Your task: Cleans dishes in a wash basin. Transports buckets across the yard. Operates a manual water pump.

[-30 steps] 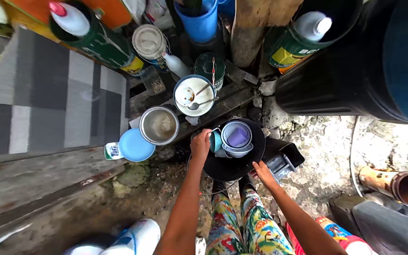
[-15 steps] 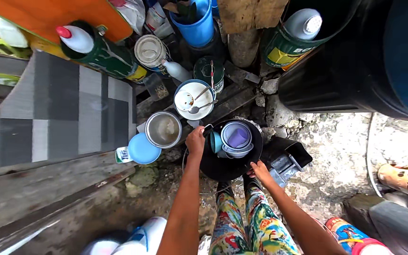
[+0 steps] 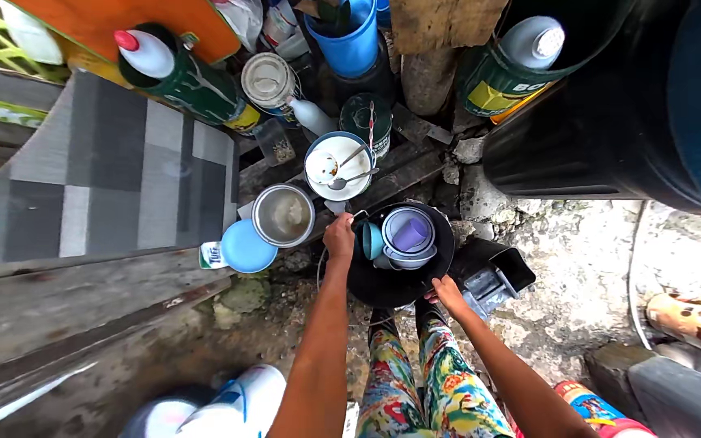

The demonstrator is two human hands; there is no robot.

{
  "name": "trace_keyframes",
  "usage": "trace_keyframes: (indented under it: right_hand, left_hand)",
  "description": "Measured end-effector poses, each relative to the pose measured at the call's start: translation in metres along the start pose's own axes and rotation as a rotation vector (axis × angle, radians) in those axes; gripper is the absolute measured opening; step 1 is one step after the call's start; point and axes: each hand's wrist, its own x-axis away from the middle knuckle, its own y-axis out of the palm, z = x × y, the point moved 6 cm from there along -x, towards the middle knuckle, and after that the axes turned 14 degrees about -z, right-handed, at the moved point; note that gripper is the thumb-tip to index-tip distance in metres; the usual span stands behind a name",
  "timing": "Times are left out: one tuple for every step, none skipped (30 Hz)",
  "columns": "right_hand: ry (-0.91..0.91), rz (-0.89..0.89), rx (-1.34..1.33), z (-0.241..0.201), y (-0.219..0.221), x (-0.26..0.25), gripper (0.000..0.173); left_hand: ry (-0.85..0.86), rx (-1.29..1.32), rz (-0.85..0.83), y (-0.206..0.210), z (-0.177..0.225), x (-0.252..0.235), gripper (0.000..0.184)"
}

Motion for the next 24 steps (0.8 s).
trace_keyframes:
  right_hand:
    - [0.001, 0.008, -0.016, 0.002, -0.002, 0.001, 0.037]
    - [0.002, 0.019, -0.036, 0.003, -0.003, 0.001, 0.036]
    - [0.006, 0.029, -0.051, 0.004, -0.004, 0.002, 0.035]
    - [0.012, 0.040, -0.062, 0.005, -0.005, 0.002, 0.035]
    - [0.019, 0.048, -0.067, 0.007, -0.006, 0.003, 0.034]
    - [0.028, 0.056, -0.066, 0.008, -0.006, 0.003, 0.034]
    - [0.041, 0.059, -0.054, 0.008, -0.007, 0.004, 0.035]
    - [0.058, 0.057, -0.044, 0.007, -0.007, 0.005, 0.036]
    - [0.070, 0.055, -0.034, 0.007, -0.007, 0.005, 0.035]
    - [0.078, 0.051, -0.025, 0.007, -0.008, 0.005, 0.034]
    - [0.080, 0.045, -0.025, 0.007, -0.008, 0.005, 0.034]
    - [0.077, 0.041, -0.035, 0.007, -0.008, 0.005, 0.034]
    - [0.073, 0.043, -0.049, 0.008, -0.008, 0.004, 0.033]
    - [0.069, 0.045, -0.058, 0.009, -0.009, 0.004, 0.032]
    - [0.069, 0.047, -0.066, 0.010, -0.010, 0.004, 0.032]
    - [0.071, 0.048, -0.071, 0.010, -0.010, 0.004, 0.033]
    - [0.078, 0.051, -0.079, 0.011, -0.011, 0.003, 0.033]
    - [0.091, 0.056, -0.100, 0.011, -0.011, 0.003, 0.034]
    - [0.108, 0.061, -0.137, 0.012, -0.011, 0.002, 0.035]
    - [0.120, 0.066, -0.184, 0.013, -0.013, 0.000, 0.038]
    - [0.125, 0.074, -0.239, 0.015, -0.016, -0.002, 0.042]
    - [0.120, 0.082, -0.287, 0.015, -0.020, -0.004, 0.043]
    - [0.114, 0.086, -0.311, 0.014, -0.022, -0.005, 0.042]
    - [0.103, 0.091, -0.302, 0.011, -0.024, -0.007, 0.038]
  left_hand:
    - [-0.033, 0.002, -0.034, 0.004, 0.000, 0.000, 0.025]
    - [-0.058, 0.009, -0.065, 0.007, 0.000, 0.000, 0.025]
    - [-0.067, 0.023, -0.097, 0.009, 0.000, 0.000, 0.025]
    - [-0.058, 0.048, -0.133, 0.011, -0.001, -0.001, 0.025]
    - [-0.025, 0.085, -0.163, 0.014, -0.003, -0.002, 0.025]
    - [0.031, 0.124, -0.176, 0.016, -0.005, -0.004, 0.024]
    - [0.093, 0.155, -0.182, 0.018, -0.006, -0.005, 0.023]
    - [0.137, 0.167, -0.204, 0.018, -0.005, -0.006, 0.023]
    - [0.169, 0.162, -0.231, 0.019, -0.003, -0.007, 0.022]
    - [0.197, 0.144, -0.253, 0.019, 0.000, -0.007, 0.021]
    - [0.226, 0.128, -0.266, 0.019, 0.003, -0.008, 0.019]
    - [0.249, 0.117, -0.279, 0.018, 0.003, -0.009, 0.017]
    - [0.269, 0.112, -0.297, 0.018, 0.002, -0.010, 0.018]
    - [0.289, 0.108, -0.324, 0.017, 0.001, -0.011, 0.022]
    - [0.308, 0.103, -0.349, 0.018, 0.002, -0.010, 0.028]
    - [0.325, 0.089, -0.369, 0.019, 0.003, -0.008, 0.033]
    - [0.332, 0.059, -0.386, 0.020, 0.005, -0.005, 0.042]
    - [0.326, 0.017, -0.391, 0.023, 0.006, -0.002, 0.052]
    - [0.310, -0.027, -0.389, 0.026, 0.008, 0.000, 0.057]
    - [0.277, -0.065, -0.386, 0.029, 0.009, 0.000, 0.055]
    - [0.237, -0.089, -0.381, 0.032, 0.012, 0.000, 0.047]
    - [0.198, -0.111, -0.372, 0.034, 0.015, -0.001, 0.039]
    - [0.181, -0.136, -0.352, 0.035, 0.017, -0.002, 0.033]
    - [0.189, -0.164, -0.327, 0.036, 0.020, -0.002, 0.029]
